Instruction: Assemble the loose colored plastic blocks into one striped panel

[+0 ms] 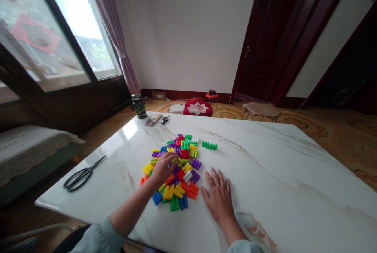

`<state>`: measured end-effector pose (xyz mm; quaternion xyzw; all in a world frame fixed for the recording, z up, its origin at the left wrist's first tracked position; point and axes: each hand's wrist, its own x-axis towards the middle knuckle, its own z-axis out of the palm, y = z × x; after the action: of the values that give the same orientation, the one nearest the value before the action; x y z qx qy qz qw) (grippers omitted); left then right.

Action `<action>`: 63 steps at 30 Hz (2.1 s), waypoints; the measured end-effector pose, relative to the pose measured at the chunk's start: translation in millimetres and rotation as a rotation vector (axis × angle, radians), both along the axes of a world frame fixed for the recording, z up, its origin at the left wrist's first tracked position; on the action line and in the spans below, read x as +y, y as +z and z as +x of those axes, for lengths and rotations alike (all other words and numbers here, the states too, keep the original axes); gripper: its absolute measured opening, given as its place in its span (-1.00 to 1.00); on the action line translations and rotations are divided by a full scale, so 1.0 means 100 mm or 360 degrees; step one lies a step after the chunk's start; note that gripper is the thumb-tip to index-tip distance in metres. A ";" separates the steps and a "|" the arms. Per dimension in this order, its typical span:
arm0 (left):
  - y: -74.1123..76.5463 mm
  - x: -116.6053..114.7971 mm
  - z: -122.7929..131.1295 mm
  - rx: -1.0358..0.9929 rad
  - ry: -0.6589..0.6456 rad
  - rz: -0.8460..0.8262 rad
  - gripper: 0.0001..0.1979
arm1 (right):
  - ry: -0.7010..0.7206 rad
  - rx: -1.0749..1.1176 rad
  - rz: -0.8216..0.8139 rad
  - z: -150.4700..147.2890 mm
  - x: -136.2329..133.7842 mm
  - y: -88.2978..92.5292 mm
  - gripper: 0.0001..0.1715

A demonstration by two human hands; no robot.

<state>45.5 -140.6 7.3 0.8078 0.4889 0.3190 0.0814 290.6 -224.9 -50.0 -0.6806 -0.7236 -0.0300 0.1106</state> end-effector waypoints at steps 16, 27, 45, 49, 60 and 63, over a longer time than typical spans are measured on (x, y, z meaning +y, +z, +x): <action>-0.45 -0.75 -0.26 0.0345 0.0638 -0.0155 -0.41 | 0.0039 -0.0030 0.0127 0.07 0.02 -0.14 -0.42; -0.55 -0.73 -0.27 0.0278 0.0642 -0.0094 -0.46 | 0.0056 0.0661 0.0094 -0.56 1.31 0.58 -0.71; -0.58 -0.74 -0.28 0.0268 0.0652 0.0060 -0.45 | 0.0019 0.0799 0.0269 -0.85 1.81 0.70 -0.83; -0.60 -0.74 -0.27 0.0223 0.0641 0.0017 -0.44 | -0.0117 0.1316 0.0825 -0.39 1.52 0.48 -0.57; -0.57 -0.75 -0.27 0.0206 0.0634 -0.0042 -0.45 | -0.0424 0.1154 0.0611 0.24 1.08 -0.17 -0.36; -0.57 -0.75 -0.27 0.0233 0.0647 -0.0015 -0.45 | -0.0418 0.1153 0.0516 0.22 1.09 -0.17 -0.39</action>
<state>18.4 -215.7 -50.0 0.7131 0.6479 0.2672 -0.0165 312.5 -116.4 -67.3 -0.7075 -0.5309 0.0841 0.4588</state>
